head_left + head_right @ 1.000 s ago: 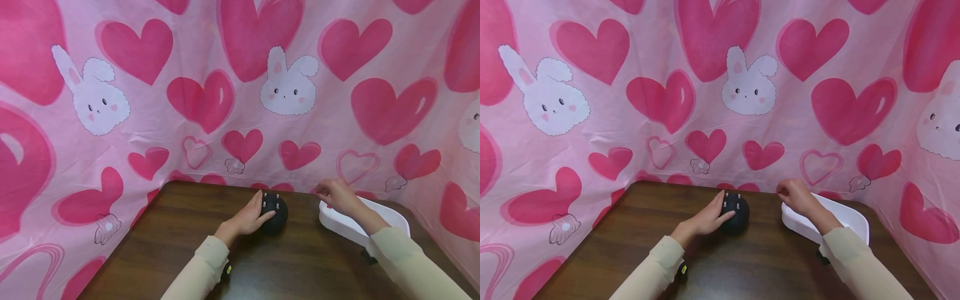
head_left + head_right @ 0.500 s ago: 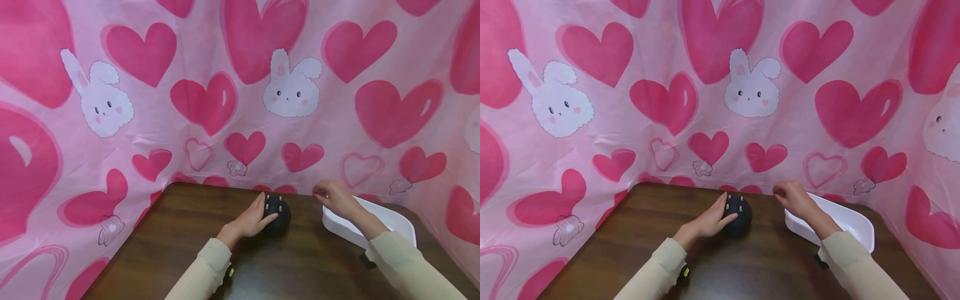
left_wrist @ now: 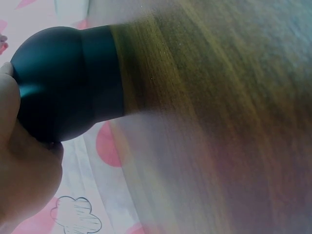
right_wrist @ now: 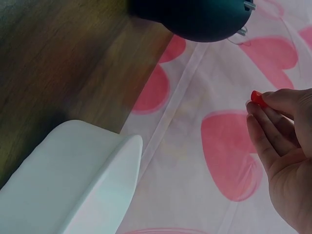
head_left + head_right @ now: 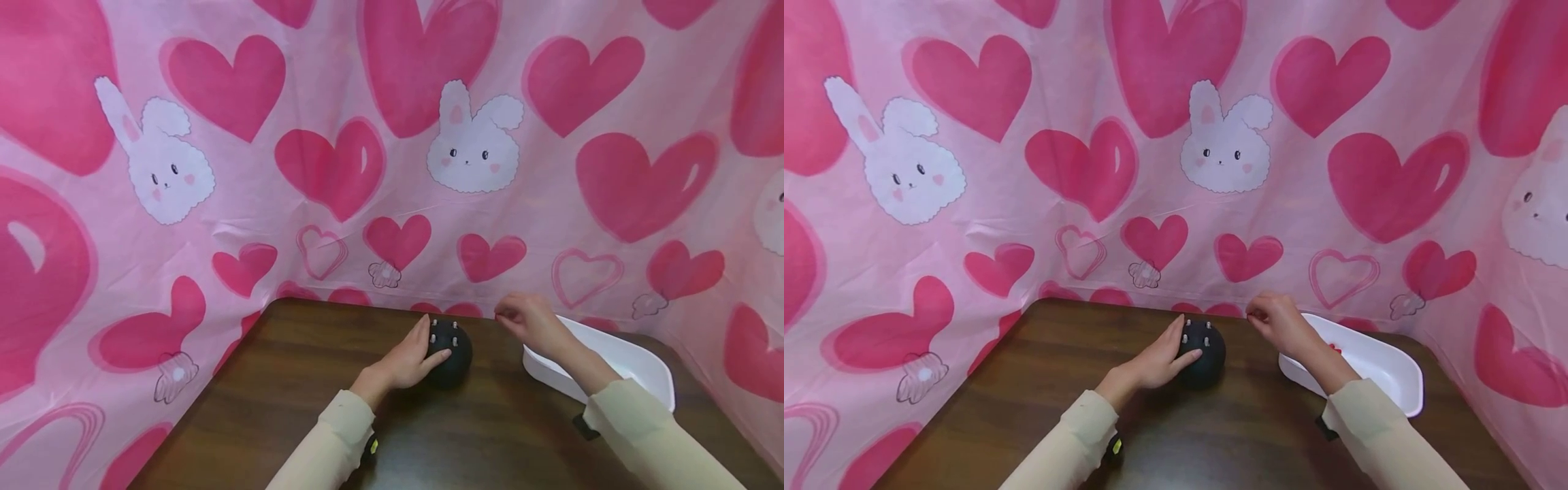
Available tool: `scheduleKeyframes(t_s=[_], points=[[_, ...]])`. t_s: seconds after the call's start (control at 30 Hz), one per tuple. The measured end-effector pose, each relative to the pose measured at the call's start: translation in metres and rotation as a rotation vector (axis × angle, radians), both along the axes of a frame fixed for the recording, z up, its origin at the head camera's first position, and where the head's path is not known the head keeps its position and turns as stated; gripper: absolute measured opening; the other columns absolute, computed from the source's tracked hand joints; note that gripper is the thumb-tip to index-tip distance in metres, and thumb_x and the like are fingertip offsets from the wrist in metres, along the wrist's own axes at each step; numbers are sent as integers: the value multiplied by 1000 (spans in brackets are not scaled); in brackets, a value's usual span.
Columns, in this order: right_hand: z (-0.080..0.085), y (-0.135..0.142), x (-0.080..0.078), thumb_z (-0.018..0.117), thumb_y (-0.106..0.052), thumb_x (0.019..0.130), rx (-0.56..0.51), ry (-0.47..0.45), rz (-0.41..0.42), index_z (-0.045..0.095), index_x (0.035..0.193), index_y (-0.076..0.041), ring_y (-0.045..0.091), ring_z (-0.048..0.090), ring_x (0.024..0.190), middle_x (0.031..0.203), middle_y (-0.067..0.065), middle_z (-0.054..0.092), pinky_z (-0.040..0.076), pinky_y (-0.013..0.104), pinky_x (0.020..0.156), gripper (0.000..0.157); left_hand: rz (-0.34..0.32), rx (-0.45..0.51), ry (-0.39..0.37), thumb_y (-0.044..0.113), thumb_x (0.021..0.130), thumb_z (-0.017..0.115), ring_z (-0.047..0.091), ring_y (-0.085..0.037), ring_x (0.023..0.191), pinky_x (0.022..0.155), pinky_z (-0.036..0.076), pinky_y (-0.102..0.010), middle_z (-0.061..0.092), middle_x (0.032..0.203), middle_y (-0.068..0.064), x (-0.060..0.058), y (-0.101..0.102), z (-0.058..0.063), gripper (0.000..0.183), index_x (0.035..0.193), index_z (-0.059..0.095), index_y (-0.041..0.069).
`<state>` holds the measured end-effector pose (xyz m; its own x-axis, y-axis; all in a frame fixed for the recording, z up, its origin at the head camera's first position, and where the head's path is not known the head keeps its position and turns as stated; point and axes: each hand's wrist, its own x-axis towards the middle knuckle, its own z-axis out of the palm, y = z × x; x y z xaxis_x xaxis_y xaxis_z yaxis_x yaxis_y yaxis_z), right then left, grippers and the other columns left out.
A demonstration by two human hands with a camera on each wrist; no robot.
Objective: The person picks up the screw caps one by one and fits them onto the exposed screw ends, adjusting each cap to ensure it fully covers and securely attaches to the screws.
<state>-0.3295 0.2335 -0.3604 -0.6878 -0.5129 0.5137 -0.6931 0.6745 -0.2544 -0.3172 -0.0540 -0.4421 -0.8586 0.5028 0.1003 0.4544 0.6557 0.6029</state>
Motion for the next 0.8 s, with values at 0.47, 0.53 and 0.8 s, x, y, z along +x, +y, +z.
scheduleKeyframes(t_s=[0.47, 0.53, 0.8], points=[[-1, -13, -1, 81, 0, 84, -43, -23, 16, 78, 97, -10, 17, 71, 82, 91, 1, 72, 63, 38, 76, 16, 1, 2, 10, 61, 102, 46, 16, -28, 157, 124, 22, -47, 9, 172, -12, 0, -2, -2, 94, 164, 4, 6], [-1, -14, -1, 81, 0, 84, -48, -13, 20, 78, 96, -11, 17, 72, 81, 90, 1, 72, 63, 39, 76, 16, -1, 5, 10, 61, 102, 46, 16, -29, 157, 124, 22, -47, 9, 172, -12, -1, -2, -2, 94, 164, 4, 5], [2, -20, -1, 81, -1, 84, -66, 13, 44, 77, 95, -10, 18, 73, 81, 89, 2, 71, 63, 40, 76, 15, 2, 17, 8, 60, 102, 47, 17, -29, 157, 124, 23, -47, 10, 172, -13, 0, 0, 0, 94, 164, 5, 4]])
